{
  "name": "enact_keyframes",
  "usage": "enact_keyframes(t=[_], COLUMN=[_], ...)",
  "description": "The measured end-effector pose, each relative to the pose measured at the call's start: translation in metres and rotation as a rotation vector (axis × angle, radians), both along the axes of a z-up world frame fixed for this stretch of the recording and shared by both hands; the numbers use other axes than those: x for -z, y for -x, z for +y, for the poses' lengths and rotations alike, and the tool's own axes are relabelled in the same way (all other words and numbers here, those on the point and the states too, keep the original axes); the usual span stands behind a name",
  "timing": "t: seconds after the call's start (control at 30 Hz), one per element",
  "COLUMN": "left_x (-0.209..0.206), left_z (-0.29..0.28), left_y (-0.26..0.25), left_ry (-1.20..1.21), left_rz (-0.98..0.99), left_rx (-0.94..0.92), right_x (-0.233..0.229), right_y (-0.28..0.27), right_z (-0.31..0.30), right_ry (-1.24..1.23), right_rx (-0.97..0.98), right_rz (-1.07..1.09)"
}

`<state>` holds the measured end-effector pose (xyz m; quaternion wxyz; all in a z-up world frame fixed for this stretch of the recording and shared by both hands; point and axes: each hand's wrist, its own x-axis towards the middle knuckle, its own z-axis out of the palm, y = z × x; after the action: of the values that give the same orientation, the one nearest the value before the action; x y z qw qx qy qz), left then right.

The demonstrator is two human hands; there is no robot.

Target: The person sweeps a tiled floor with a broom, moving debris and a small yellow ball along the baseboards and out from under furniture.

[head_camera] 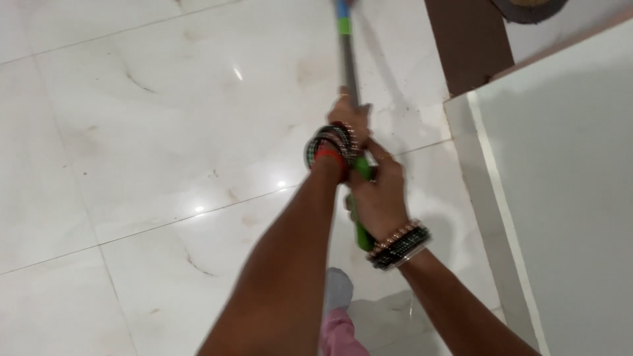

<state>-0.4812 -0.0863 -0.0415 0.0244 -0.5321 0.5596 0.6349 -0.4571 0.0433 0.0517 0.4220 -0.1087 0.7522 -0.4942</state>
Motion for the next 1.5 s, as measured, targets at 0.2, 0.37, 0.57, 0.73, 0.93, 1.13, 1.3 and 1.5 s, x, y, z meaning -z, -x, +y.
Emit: enact_keyframes(t=[0.2,0.37,0.57,0.73,0.93,1.13,1.3,1.5], left_x=[0.033,-0.014,-0.072,-0.067,-0.016,0.022,0.050,0.034], left_z=[-0.032,-0.019,0.018,0.013,-0.044,-0.102,-0.114,-0.058], left_y=[-0.053,-0.073,-0.044,-0.008,0.039,0.052,0.013,-0.075], left_ry=[0.112,0.061,0.169,-0.086,-0.029,0.084,-0.035,-0.088], left_rz=[-0.032,-0.040,-0.033,0.358,0.108,0.131,0.307,0.391], left_rx=[-0.154,-0.419,-0.322,-0.202,0.168,0.074,-0.141,-0.493], right_x=[0.007,0.016,-0.046,-0.034,-0.015,0.033,0.040,-0.001], right_y=[-0.019,-0.015,-0.003,0.004,0.051,0.076,0.052,-0.011], right_z=[-0.027,-0.013,0.021,0.014,-0.065,-0.112,-0.122,-0.091], right_ry=[-0.103,0.504,0.028,0.007,-0.116,-0.058,-0.059,-0.197], right_rx=[-0.210,-0.429,-0.245,-0.051,0.077,-0.141,-0.332,-0.573], right_rz=[0.031,0.770,-0.010,0.150,0.052,0.265,0.419,0.335])
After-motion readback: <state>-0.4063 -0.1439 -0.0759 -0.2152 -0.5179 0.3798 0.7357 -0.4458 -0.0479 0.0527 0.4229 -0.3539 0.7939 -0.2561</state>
